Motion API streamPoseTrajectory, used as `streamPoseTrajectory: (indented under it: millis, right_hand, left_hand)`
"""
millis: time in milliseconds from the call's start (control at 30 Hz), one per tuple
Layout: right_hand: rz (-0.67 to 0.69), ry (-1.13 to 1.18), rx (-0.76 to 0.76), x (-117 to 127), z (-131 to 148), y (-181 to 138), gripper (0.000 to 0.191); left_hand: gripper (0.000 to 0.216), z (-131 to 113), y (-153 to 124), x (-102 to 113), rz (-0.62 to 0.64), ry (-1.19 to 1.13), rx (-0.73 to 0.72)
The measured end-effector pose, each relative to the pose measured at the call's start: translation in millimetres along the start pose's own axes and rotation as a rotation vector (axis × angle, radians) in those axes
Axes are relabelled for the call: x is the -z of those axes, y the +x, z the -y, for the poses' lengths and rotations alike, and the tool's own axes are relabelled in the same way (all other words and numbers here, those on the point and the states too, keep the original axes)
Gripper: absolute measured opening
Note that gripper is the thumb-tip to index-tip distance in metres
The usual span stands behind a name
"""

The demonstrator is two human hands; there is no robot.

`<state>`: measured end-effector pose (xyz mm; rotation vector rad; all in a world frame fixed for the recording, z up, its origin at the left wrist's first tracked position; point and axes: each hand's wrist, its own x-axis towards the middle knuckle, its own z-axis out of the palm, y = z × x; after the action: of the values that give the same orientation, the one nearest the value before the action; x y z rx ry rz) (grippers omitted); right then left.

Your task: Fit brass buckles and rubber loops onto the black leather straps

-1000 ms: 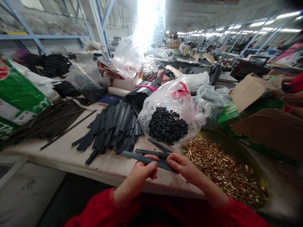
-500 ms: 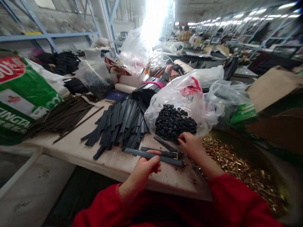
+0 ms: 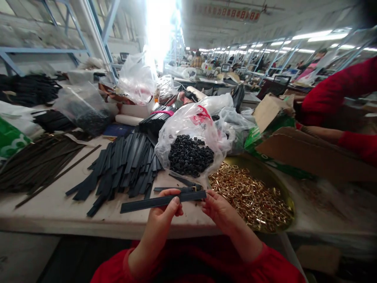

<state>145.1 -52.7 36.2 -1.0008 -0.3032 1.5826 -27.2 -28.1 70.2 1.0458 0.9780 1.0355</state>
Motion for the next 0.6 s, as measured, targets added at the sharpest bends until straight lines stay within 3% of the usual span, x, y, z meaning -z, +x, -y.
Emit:
streamPoseTrajectory:
  millis: [233, 600]
  right_hand:
    - [0.043, 0.010, 0.006, 3.5, -4.7, 2.3, 0.034]
    - [-0.059, -0.004, 0.012, 10.6, -3.4, -2.1, 0.030]
  left_hand:
    - [0.016, 23.6, -4.5, 1.6, 0.025, 0.338, -0.289]
    - [0.014, 29.6, -1.8, 1.2, 0.008, 0.431, -0.324]
